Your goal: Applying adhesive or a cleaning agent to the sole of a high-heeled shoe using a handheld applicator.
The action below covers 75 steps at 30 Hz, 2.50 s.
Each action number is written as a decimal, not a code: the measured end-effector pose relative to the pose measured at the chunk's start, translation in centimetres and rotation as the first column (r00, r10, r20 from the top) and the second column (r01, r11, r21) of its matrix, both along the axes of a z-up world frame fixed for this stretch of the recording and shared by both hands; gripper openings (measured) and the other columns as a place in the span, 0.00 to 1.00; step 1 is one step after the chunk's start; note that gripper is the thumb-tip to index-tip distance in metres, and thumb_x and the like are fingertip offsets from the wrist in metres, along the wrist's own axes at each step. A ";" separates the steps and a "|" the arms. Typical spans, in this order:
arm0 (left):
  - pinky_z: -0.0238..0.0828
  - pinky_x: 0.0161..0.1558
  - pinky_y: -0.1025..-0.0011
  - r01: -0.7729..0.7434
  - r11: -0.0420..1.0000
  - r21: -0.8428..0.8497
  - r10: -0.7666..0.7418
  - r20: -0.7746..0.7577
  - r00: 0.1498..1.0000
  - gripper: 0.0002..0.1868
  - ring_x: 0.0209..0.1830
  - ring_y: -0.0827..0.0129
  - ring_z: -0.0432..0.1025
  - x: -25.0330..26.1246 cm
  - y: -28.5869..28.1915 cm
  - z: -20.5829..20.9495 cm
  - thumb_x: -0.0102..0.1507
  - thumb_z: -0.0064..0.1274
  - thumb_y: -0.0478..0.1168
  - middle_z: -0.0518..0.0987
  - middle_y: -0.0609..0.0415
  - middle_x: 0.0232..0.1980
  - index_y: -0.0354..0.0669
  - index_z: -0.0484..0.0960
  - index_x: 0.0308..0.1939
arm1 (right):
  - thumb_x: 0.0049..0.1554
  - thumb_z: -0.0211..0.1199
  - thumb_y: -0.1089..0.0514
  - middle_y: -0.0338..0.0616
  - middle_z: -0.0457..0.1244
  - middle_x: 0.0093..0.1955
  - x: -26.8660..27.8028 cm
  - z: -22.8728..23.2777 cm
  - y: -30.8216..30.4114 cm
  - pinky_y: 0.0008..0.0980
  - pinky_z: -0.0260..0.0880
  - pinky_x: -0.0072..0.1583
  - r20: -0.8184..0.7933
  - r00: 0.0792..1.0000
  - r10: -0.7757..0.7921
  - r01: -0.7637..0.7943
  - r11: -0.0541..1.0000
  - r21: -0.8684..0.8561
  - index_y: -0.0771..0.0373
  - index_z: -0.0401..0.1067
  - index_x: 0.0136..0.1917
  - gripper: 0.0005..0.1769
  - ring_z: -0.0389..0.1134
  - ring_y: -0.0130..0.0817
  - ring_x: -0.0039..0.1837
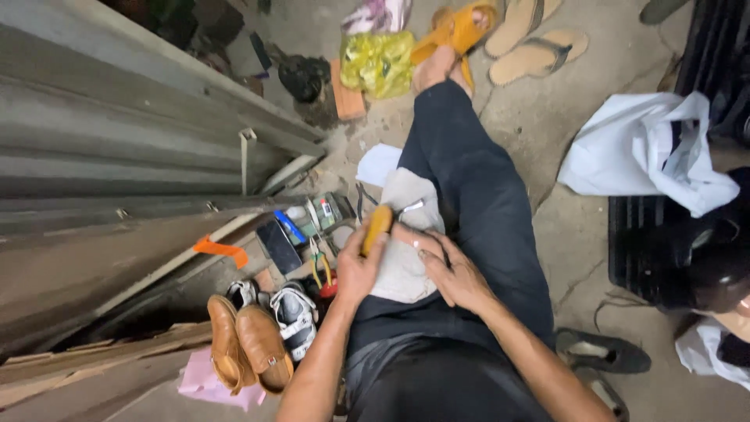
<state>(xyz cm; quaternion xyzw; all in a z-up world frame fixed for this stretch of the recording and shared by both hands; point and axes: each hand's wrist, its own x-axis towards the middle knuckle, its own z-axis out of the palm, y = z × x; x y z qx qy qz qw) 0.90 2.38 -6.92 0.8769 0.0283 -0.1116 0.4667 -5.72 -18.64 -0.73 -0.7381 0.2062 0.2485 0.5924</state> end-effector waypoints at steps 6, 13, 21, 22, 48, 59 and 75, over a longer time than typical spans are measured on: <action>0.75 0.58 0.51 0.086 0.987 0.139 -0.069 -0.120 0.990 0.29 0.59 0.44 0.74 0.3 -1.1 5.1 0.64 0.54 0.59 0.80 0.44 0.58 0.66 0.74 0.69 | 0.61 0.49 0.34 0.65 0.50 0.79 0.4 1.0 -0.6 0.63 0.49 0.77 -0.051 0.991 0.120 -0.121 0.992 -0.020 0.53 0.49 0.83 0.43 0.50 0.67 0.79; 0.75 0.57 0.54 0.142 0.976 0.167 -0.115 -0.161 0.980 0.30 0.59 0.48 0.75 -0.6 -1.8 5.7 0.64 0.53 0.60 0.81 0.49 0.57 0.72 0.72 0.70 | 0.63 0.50 0.32 0.46 0.55 0.76 2.9 -2.5 0.4 0.55 0.57 0.74 -0.056 0.897 0.439 -0.419 0.801 -0.427 0.46 0.57 0.78 0.35 0.54 0.53 0.78; 0.74 0.60 0.54 -0.016 0.979 0.203 0.042 -0.128 0.991 0.30 0.60 0.46 0.75 0.7 -0.5 4.8 0.65 0.50 0.61 0.80 0.45 0.59 0.68 0.72 0.71 | 0.60 0.53 0.41 0.50 0.63 0.63 4.0 -8.8 3.8 0.53 0.70 0.56 0.118 0.854 0.507 -0.325 0.697 -0.639 0.53 0.65 0.66 0.25 0.66 0.54 0.63; 0.74 0.60 0.54 -0.008 0.979 0.202 0.035 -0.127 0.991 0.30 0.60 0.46 0.75 0.3 -1.0 5.2 0.65 0.50 0.61 0.80 0.45 0.59 0.68 0.72 0.71 | 0.60 0.53 0.41 0.50 0.63 0.63 3.9 -9.7 3.9 0.53 0.70 0.56 0.118 0.858 0.500 -0.319 0.699 -0.640 0.53 0.65 0.66 0.25 0.66 0.54 0.63; 0.72 0.62 0.54 -0.062 0.988 0.142 0.092 -0.216 0.972 0.32 0.64 0.47 0.72 1.1 0.0 4.8 0.64 0.48 0.67 0.77 0.46 0.65 0.68 0.72 0.71 | 0.60 0.51 0.55 0.52 0.65 0.50 4.6 -11.8 4.4 0.49 0.69 0.47 0.222 0.782 0.583 -0.213 0.584 -0.783 0.58 0.71 0.56 0.13 0.69 0.52 0.50; 0.73 0.59 0.53 0.020 0.996 0.088 -0.009 -0.122 0.993 0.29 0.62 0.44 0.73 -0.6 -1.1 5.5 0.65 0.53 0.58 0.78 0.39 0.62 0.59 0.74 0.70 | 0.62 0.49 0.57 0.53 0.64 0.55 4.2 -11.7 4.0 0.49 0.70 0.50 0.159 0.796 0.585 -0.270 0.577 -0.770 0.58 0.70 0.54 0.11 0.67 0.54 0.54; 0.69 0.65 0.54 0.030 0.998 0.060 -0.021 -0.143 0.989 0.33 0.67 0.46 0.69 0.3 1.2 1.6 0.66 0.48 0.64 0.75 0.39 0.67 0.55 0.74 0.70 | 0.66 0.46 0.55 0.51 0.64 0.50 2.5 -10.0 4.6 0.45 0.71 0.50 0.130 0.799 0.586 -0.187 0.449 -0.874 0.58 0.70 0.58 0.14 0.69 0.49 0.53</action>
